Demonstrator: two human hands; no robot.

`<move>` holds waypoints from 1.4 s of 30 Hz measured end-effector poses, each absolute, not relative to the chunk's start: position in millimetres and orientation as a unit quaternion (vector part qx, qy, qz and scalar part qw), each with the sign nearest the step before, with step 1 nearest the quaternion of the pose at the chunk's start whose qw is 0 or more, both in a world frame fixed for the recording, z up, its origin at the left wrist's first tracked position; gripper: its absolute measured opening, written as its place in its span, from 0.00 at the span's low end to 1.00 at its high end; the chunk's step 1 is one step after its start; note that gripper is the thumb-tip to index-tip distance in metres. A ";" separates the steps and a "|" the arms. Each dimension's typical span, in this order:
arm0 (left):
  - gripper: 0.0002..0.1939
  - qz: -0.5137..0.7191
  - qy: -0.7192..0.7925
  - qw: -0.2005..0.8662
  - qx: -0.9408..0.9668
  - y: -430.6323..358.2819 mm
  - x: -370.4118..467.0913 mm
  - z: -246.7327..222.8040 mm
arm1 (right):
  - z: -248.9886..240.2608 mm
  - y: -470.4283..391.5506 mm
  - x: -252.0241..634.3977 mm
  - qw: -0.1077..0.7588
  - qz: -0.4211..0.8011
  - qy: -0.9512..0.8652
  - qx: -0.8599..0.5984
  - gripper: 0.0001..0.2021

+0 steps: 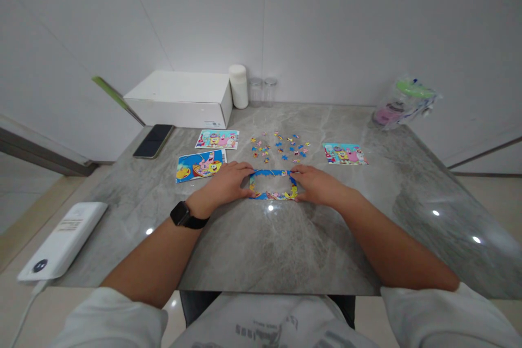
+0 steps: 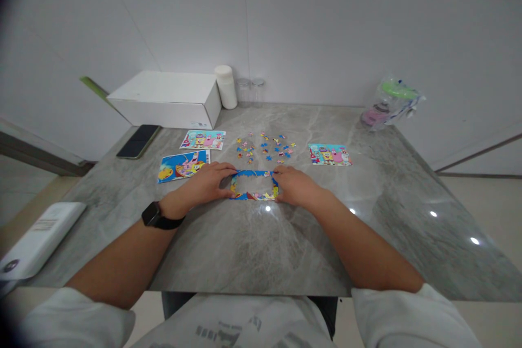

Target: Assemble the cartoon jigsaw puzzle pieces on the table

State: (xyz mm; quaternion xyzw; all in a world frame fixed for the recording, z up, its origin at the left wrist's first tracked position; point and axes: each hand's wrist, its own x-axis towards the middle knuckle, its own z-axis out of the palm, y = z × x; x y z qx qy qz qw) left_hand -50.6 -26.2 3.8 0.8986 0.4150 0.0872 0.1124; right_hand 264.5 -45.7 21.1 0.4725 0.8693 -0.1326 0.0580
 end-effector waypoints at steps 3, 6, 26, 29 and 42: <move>0.30 0.080 0.413 0.108 0.901 -25.4 -51.5 2.6 | 22.0 -45.6 264.3 0.064 -0.129 0.868 0.476 0.32; 0.31 0.081 0.408 0.111 0.903 -24.1 -52.4 1.0 | 21.1 -44.0 264.7 0.067 -0.127 0.869 0.474 0.33; 0.31 0.099 0.398 0.120 0.904 -21.3 -52.9 -4.4 | 16.9 -42.2 267.1 0.040 -0.122 0.872 0.473 0.33; 0.31 0.097 0.400 0.117 0.904 -21.6 -52.0 -4.1 | 18.3 -42.7 266.8 0.038 -0.127 0.871 0.474 0.32; 0.26 0.112 0.396 0.123 0.903 -20.9 -53.6 4.1 | 18.5 -38.2 272.7 0.019 -0.122 0.879 0.461 0.31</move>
